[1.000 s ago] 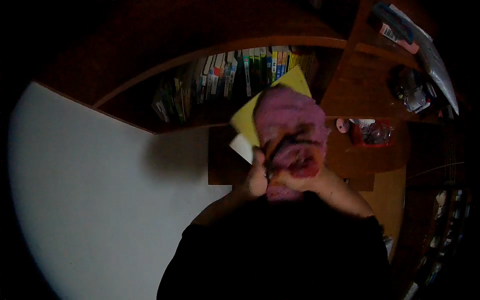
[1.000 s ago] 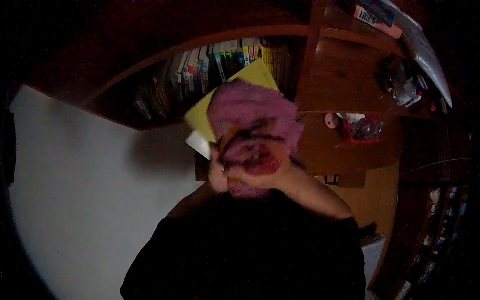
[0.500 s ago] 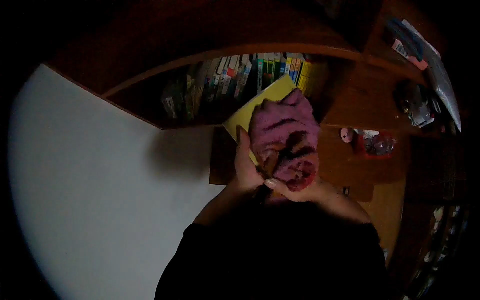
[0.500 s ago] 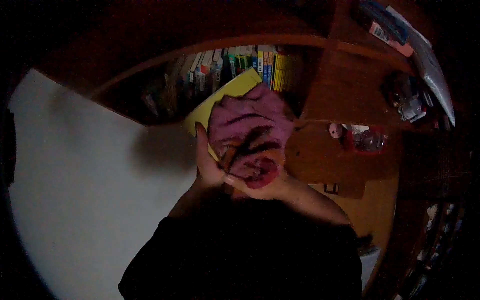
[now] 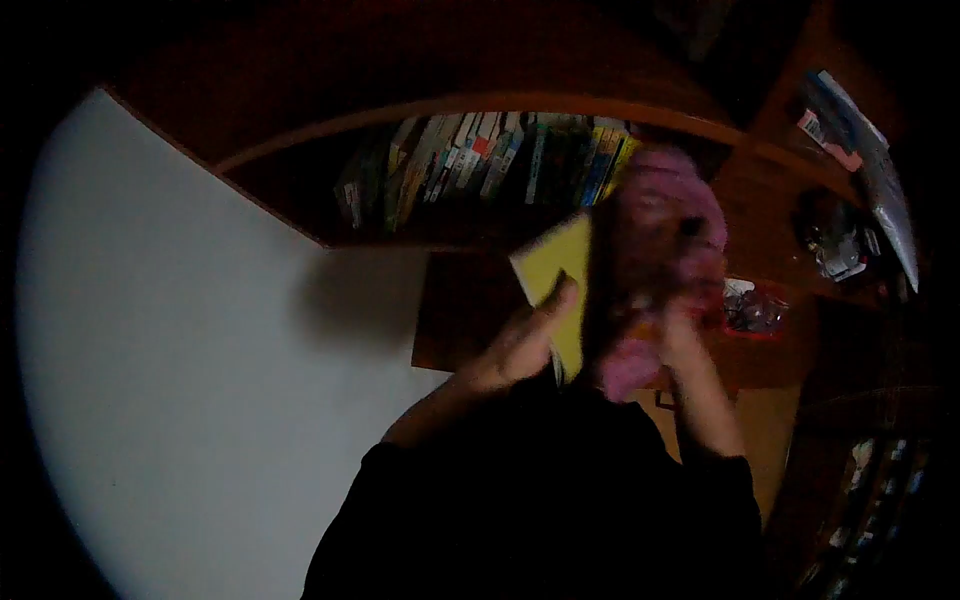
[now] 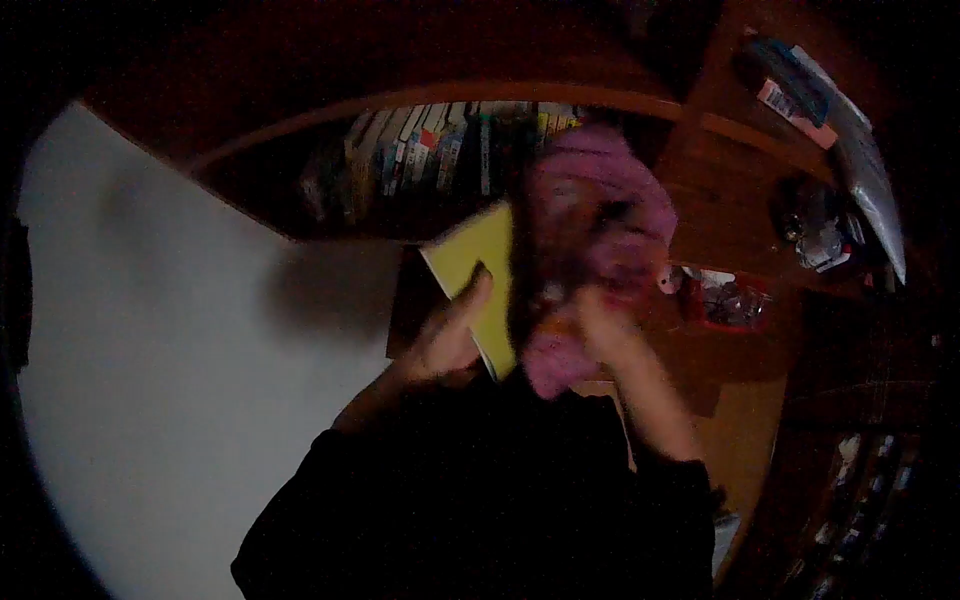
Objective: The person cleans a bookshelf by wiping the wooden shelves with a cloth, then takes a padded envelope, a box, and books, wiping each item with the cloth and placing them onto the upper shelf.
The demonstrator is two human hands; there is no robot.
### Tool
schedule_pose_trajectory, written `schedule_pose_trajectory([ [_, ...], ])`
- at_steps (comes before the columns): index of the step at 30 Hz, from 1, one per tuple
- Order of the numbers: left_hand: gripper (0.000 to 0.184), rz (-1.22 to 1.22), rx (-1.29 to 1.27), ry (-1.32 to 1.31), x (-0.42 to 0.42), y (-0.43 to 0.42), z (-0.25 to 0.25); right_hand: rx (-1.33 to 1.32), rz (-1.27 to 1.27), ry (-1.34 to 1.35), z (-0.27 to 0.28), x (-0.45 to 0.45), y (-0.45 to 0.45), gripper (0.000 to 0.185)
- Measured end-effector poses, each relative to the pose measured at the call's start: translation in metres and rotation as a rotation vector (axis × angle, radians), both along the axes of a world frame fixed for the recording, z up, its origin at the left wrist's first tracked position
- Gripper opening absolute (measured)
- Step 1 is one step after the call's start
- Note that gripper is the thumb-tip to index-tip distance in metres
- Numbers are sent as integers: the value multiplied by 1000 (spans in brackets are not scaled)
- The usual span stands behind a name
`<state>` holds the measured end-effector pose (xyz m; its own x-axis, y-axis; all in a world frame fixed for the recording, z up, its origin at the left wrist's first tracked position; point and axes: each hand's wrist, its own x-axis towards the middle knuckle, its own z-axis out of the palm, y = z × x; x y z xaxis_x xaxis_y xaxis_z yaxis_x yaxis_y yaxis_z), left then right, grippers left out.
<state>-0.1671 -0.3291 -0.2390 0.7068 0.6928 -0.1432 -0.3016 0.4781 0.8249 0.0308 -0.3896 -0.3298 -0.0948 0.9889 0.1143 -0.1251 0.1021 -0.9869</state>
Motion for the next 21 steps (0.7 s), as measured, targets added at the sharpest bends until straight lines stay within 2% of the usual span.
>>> schedule_pose_trajectory([
  [1, 43, 31, 173, 130, 6, -8, 5, 58, -74, -135, 16, -16, 4, 44],
  [2, 48, 60, 398, 138, 6, -6, 6, 108, -155, -272, 32, -31, 7, 43],
  [3, 52, 115, 617, 150, 6, -5, 7, 309, -323, -267, 72, -63, 10, 43],
  [4, 57, 62, 267, 48, 2, -3, 16, 315, -318, -272, 77, -70, 11, 43],
  [7, 65, -11, 207, -26, -6, 6, -3, 407, -252, -361, 88, -77, 9, 51],
  [8, 65, -12, 50, -181, -7, 4, 2, 223, -3, -395, 94, -76, 8, 56],
  [9, 66, -15, -105, -339, -9, 3, 5, 262, 24, -427, 87, -79, 9, 58],
  [11, 74, 98, 702, -252, -23, 12, 11, 344, 76, -488, 79, -87, 11, 62],
  [12, 73, -20, 474, -306, -28, 18, 17, 270, 178, -481, 82, -92, 9, 61],
  [14, 71, -17, -171, -474, -28, 13, 34, 220, 282, -650, 100, -93, 6, 58],
  [15, 71, -16, -163, -480, -28, 13, 42, 228, 283, -656, 96, -92, 7, 58],
  [17, 67, 190, -119, -477, -30, 12, 54, 225, 230, -515, 80, -88, 8, 49],
  [18, 67, 197, -118, -478, -31, 8, 59, 225, 216, -467, 74, -85, 9, 46],
  [20, 72, 322, -51, -332, -31, 1, 65, 401, 80, -779, 69, -76, 13, 42],
  [21, 72, 320, -45, -335, -35, -1, 63, 406, 78, -782, 71, -74, 16, 42],
])
